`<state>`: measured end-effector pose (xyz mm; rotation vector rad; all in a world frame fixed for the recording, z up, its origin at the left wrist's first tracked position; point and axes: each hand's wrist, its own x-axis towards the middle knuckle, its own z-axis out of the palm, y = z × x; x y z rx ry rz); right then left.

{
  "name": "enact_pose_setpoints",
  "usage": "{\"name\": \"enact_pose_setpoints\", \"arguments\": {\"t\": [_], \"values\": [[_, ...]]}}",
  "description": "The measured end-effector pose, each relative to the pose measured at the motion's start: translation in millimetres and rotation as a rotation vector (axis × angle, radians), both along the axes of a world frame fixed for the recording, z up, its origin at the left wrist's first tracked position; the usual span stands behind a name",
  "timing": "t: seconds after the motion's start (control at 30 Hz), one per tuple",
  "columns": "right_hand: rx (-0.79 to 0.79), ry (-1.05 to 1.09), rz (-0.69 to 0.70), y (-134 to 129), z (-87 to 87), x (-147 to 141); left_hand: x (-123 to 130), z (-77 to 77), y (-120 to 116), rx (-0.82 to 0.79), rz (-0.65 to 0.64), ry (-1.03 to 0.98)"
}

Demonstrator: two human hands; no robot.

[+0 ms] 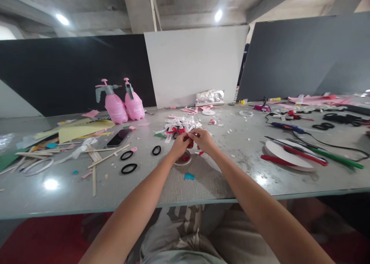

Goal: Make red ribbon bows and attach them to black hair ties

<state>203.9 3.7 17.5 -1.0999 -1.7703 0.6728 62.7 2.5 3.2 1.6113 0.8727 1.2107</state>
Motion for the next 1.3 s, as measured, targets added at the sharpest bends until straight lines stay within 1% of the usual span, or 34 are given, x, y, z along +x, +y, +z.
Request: {"name": "enact_pose_setpoints", "arguments": {"t": [0.07, 0.17, 0.23, 0.3, 0.37, 0.43, 0.53, 0.63, 0.73, 0.83, 0.93, 1.0, 1.07, 1.17, 1.3], "values": [[-0.013, 0.007, 0.002, -1.2, 1.2, -0.8, 0.4, -2.1, 1.5, 0.01, 0.008, -0.003], [0.035, 0.0, -0.018, -1.6, 2.1, -1.4, 3.1, -6.5, 2.2, 0.021, -0.003, -0.011], [0.046, 0.005, -0.022, -1.3, 2.1, -1.3, 5.8, -9.0, 1.5, 0.018, -0.004, -0.051], [0.006, 0.027, -0.016, -1.1, 1.8, -0.7, 7.6, -9.8, 0.6, -0.005, 0.012, -0.119], [-0.056, 0.058, -0.006, -1.1, 1.3, 0.0, 7.5, -8.3, -0.4, -0.027, 0.027, -0.168], [-0.095, 0.085, 0.004, -1.0, 0.6, 0.7, 5.7, -4.9, -1.8, -0.033, 0.02, -0.17], [-0.111, 0.116, 0.035, -0.1, -0.5, 1.8, 2.9, 0.3, -4.5, -0.032, -0.025, -0.142], [-0.124, 0.152, 0.07, 2.1, -1.8, 2.2, 1.9, 2.2, -5.7, -0.031, -0.05, -0.147], [-0.129, 0.254, 0.046, 5.2, -4.0, 0.6, 2.1, 0.8, -3.7, 0.007, -0.045, -0.157], [-0.16, 0.432, -0.034, 7.6, -6.5, -3.0, 3.3, -2.0, -0.3, 0.09, 0.036, -0.128], [-0.268, 0.556, -0.081, 7.3, -7.9, -5.7, 5.2, -5.3, 2.0, 0.196, 0.145, -0.063], [-0.358, 0.552, -0.057, 5.8, -7.7, -5.5, 5.3, -6.8, 2.9, 0.273, 0.21, -0.009], [-0.423, 0.534, -0.005, 3.9, -6.5, -4.0, 3.6, -7.3, 3.9, 0.323, 0.272, 0.029], [-0.47, 0.564, 0.067, 1.2, -4.0, -2.2, -1.1, -6.7, 5.7, 0.347, 0.336, 0.049], [-0.538, 0.626, 0.141, -1.8, -1.2, -2.9, -3.7, -5.1, 7.4, 0.334, 0.356, 0.035]]}}
